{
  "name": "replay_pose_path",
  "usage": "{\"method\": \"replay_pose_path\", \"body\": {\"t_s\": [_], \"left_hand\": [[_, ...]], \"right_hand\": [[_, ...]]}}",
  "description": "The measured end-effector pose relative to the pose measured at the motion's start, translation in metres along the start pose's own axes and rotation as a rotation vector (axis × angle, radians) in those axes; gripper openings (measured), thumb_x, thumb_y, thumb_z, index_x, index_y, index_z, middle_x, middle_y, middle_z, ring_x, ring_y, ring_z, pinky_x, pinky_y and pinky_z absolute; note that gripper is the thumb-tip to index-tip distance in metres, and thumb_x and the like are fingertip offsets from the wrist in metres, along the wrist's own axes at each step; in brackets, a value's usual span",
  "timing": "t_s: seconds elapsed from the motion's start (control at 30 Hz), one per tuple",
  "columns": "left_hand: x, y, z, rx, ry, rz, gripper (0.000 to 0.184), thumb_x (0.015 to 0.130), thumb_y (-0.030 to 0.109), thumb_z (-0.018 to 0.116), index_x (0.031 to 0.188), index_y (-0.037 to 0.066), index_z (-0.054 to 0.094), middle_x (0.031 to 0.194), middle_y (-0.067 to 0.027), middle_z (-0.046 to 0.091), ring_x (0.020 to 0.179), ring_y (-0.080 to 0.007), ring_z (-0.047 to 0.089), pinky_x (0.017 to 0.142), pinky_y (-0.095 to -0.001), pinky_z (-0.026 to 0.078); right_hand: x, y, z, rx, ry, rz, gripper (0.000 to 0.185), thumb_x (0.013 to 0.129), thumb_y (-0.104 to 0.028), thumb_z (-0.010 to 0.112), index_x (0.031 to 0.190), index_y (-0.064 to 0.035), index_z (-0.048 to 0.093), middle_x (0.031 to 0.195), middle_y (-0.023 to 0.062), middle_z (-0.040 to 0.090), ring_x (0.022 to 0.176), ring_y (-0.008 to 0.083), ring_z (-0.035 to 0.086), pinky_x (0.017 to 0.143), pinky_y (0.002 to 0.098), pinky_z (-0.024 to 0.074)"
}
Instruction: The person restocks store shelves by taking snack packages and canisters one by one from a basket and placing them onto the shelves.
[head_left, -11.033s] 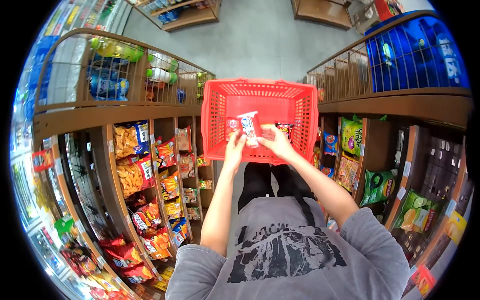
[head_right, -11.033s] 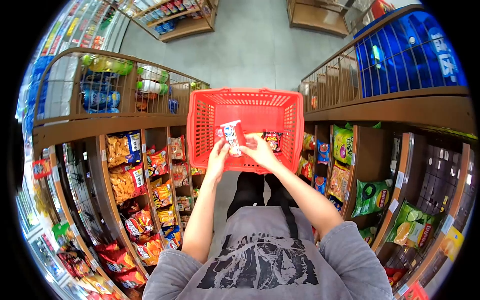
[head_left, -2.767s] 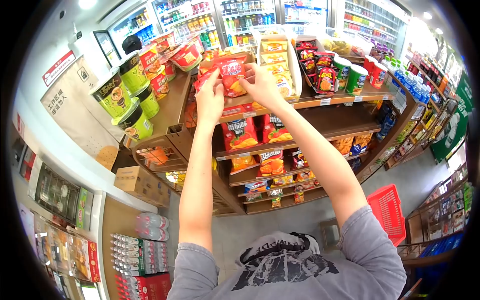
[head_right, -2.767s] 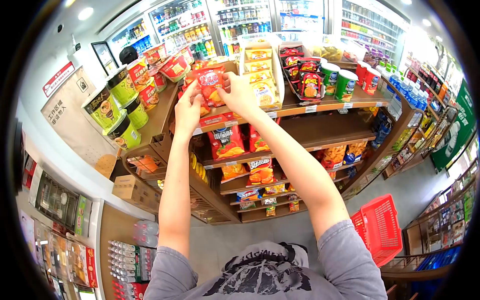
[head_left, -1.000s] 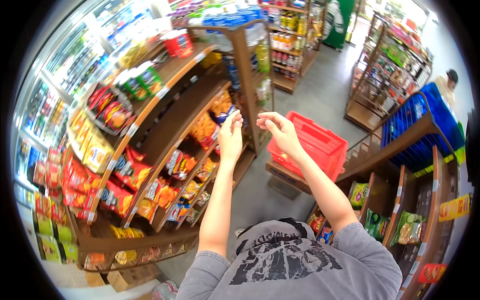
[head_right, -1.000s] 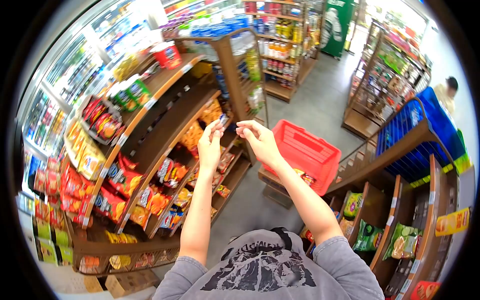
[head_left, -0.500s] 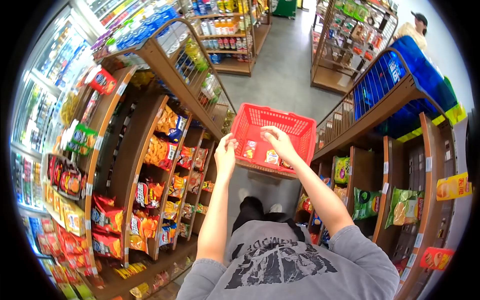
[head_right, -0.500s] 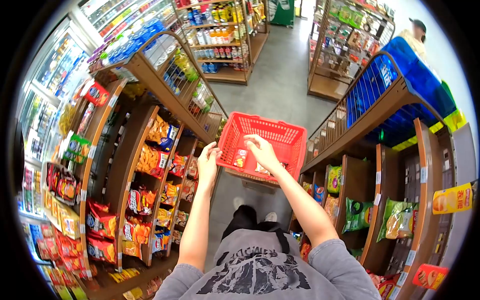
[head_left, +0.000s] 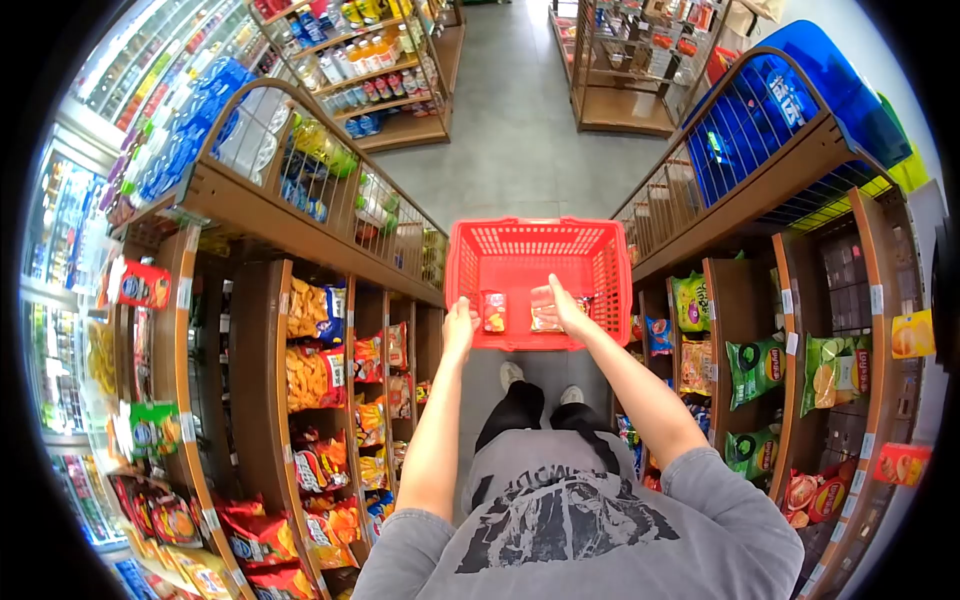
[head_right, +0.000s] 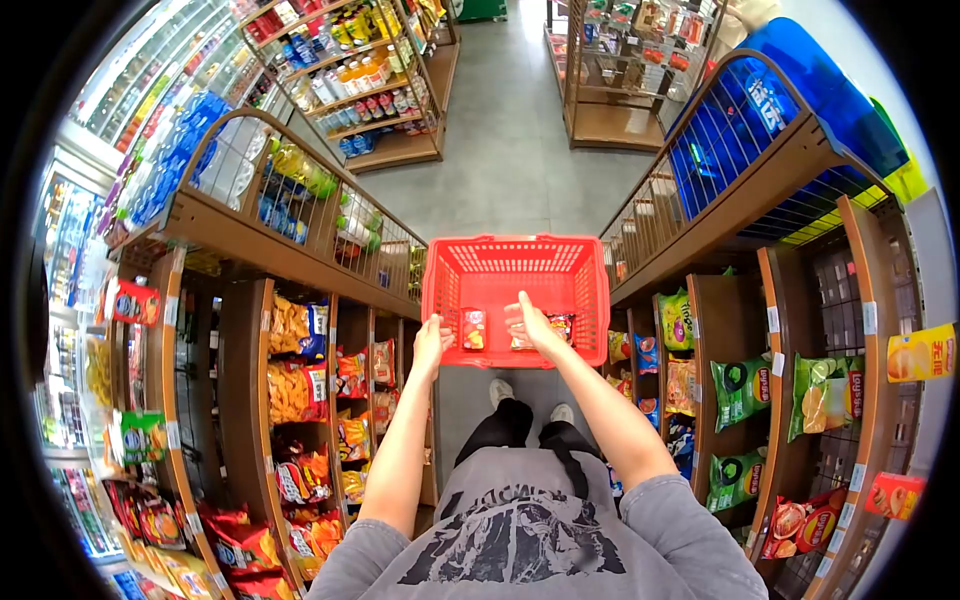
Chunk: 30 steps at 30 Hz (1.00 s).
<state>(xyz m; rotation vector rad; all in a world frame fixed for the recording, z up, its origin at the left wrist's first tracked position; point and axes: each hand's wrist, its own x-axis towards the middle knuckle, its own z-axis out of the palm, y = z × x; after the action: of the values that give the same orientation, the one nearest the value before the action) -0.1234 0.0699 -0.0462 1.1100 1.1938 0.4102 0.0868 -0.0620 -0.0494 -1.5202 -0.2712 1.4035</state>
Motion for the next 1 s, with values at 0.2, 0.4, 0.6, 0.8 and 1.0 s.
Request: {"method": "replay_pose_path", "body": {"t_s": [0.2, 0.4, 0.6, 0.8, 1.0], "left_hand": [[0.046, -0.012, 0.012, 0.153, -0.089, -0.268, 0.067, 0.103, 0.054, 0.034, 0.137, -0.001, 0.046, 0.114, -0.0198, 0.060, 0.105, -0.0255, 0.061, 0.091, -0.0344, 0.052], [0.099, -0.050, 0.022, 0.180, -0.257, -0.288, 0.071, 0.103, 0.057, 0.025, 0.141, 0.001, 0.045, 0.138, -0.0161, 0.053, 0.130, -0.0234, 0.048, 0.107, -0.0357, 0.038], [0.128, -0.084, 0.026, -0.076, -0.305, -0.517, 0.074, 0.102, 0.062, 0.018, 0.143, 0.006, 0.042, 0.136, -0.0114, 0.056, 0.127, -0.0208, 0.052, 0.108, -0.0377, 0.038], [0.116, -0.066, 0.034, 0.075, -0.246, -0.623, 0.082, 0.098, 0.068, 0.018, 0.152, 0.007, 0.027, 0.154, -0.0134, 0.036, 0.142, -0.0226, 0.033, 0.115, -0.0408, 0.025], [0.109, -0.053, 0.037, 0.080, -0.236, -0.575, 0.081, 0.100, 0.065, 0.019, 0.143, -0.001, 0.041, 0.138, -0.0152, 0.054, 0.127, -0.0222, 0.052, 0.105, -0.0366, 0.041]], "right_hand": [[0.039, 0.039, 0.015, 0.046, 0.061, 0.245, 0.083, 0.093, -0.075, 0.024, 0.128, -0.0056, 0.052, 0.111, 0.0146, 0.055, 0.097, 0.0255, 0.059, 0.089, 0.0376, 0.0517], [0.068, 0.060, 0.019, 0.055, 0.113, 0.346, 0.084, 0.093, -0.076, 0.023, 0.130, -0.0056, 0.051, 0.113, 0.0162, 0.054, 0.098, 0.0258, 0.059, 0.090, 0.0384, 0.0510], [0.103, 0.082, 0.028, 0.163, 0.109, 0.489, 0.088, 0.093, -0.076, 0.022, 0.142, -0.0057, 0.041, 0.134, 0.0266, 0.047, 0.115, 0.0365, 0.055, 0.101, 0.0435, 0.0455], [0.120, 0.097, 0.046, 0.217, 0.088, 0.490, 0.091, 0.093, -0.075, 0.023, 0.149, -0.0035, 0.032, 0.145, 0.0310, 0.039, 0.133, 0.0407, 0.043, 0.112, 0.0456, 0.0361], [0.135, 0.128, 0.034, -0.102, 0.090, 0.378, 0.086, 0.096, -0.071, 0.028, 0.142, -0.0010, 0.044, 0.127, 0.0246, 0.057, 0.115, 0.0304, 0.057, 0.100, 0.0402, 0.0449]]}}
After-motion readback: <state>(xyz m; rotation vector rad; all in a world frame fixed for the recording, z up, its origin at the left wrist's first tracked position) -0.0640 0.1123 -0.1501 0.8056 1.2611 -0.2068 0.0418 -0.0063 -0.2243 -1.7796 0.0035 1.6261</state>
